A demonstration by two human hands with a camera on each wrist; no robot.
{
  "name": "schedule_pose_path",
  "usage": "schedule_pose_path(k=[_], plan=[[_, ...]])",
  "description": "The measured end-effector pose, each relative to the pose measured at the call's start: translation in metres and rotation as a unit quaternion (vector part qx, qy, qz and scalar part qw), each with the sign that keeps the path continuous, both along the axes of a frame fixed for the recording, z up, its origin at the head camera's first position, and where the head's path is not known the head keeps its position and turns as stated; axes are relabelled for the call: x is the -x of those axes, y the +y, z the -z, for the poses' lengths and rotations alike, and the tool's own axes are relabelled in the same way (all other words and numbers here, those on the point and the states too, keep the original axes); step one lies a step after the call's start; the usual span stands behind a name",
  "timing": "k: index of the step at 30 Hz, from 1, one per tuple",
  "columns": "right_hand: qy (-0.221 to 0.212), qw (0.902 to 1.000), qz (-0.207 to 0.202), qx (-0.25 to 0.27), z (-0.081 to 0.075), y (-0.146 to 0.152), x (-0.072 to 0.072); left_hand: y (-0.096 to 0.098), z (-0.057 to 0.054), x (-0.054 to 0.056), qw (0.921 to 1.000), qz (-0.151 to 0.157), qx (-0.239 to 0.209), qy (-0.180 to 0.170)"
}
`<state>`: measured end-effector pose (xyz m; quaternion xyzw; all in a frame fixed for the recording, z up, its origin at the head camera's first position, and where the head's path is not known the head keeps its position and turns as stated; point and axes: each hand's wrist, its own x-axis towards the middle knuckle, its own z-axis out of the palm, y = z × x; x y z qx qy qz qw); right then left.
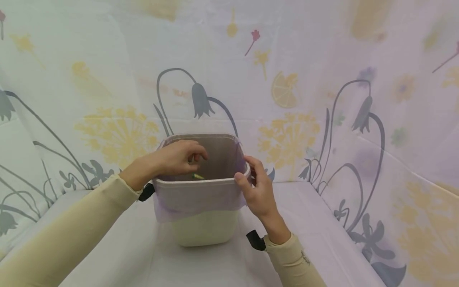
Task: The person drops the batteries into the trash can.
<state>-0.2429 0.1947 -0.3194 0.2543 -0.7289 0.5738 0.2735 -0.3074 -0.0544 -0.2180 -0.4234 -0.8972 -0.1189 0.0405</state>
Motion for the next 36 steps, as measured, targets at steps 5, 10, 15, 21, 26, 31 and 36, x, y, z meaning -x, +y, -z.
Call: schedule_pose_path(k=[5,10,15,21,26,31,36], plan=[[0.001,1.0000,-0.001,0.004,0.001,0.000,-0.001,0.000,0.000,-0.001,1.0000,0.001,0.004,0.005],[0.000,1.0000,-0.001,0.002,0.001,0.000,-0.001,0.000,0.001,0.000,0.9999,0.004,0.002,0.012],[0.001,1.0000,-0.001,0.001,0.001,0.000,0.000,0.000,0.002,0.002,0.9998,0.007,-0.001,0.017],[0.002,1.0000,-0.002,0.004,0.000,0.001,0.001,-0.002,-0.002,0.001,0.9985,0.020,-0.038,0.033],[0.002,0.9998,-0.019,-0.002,-0.001,0.003,0.001,-0.015,-0.008,-0.006,0.9921,0.030,-0.109,0.056],[0.016,0.9996,-0.022,0.003,-0.001,0.020,-0.001,-0.045,-0.002,-0.015,0.9813,0.000,-0.179,0.071],[0.016,0.9986,0.020,-0.046,-0.007,0.036,-0.003,-0.090,0.020,-0.026,0.9653,-0.051,-0.223,0.126]])
